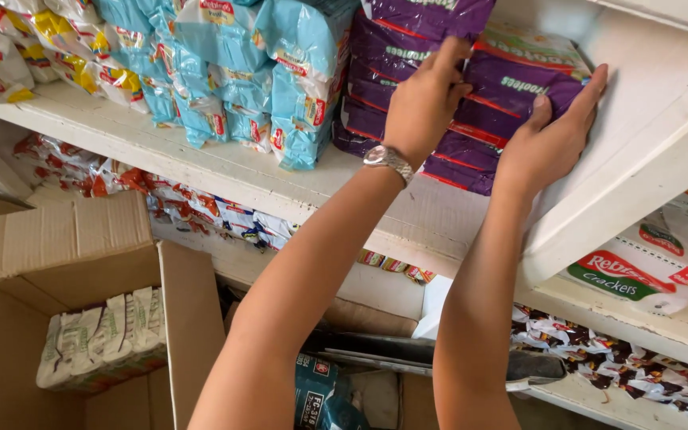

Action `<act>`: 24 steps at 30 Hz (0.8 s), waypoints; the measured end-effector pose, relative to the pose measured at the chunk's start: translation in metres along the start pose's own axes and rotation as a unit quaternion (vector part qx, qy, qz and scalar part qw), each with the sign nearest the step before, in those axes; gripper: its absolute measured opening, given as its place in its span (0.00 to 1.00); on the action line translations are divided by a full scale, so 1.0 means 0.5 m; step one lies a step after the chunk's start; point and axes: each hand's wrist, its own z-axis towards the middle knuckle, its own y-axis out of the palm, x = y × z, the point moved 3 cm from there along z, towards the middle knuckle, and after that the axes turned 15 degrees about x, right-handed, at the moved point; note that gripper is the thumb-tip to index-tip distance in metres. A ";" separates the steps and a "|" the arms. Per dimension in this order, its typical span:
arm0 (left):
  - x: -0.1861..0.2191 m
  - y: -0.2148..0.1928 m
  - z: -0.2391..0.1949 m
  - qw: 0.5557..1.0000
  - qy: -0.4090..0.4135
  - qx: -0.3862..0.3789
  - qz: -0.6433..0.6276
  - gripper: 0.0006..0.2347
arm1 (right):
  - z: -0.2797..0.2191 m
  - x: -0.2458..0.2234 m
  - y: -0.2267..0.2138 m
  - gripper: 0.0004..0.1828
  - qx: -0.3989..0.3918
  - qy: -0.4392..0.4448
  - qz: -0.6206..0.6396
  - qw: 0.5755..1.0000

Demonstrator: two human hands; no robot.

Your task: Stocking grocery store shelves with snacks and biscuits from boxes.

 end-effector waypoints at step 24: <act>-0.142 -1.058 -0.393 0.878 -0.269 -0.316 0.237 0.09 | -0.514 -0.394 -0.288 0.12 -0.582 0.022 0.282 0.762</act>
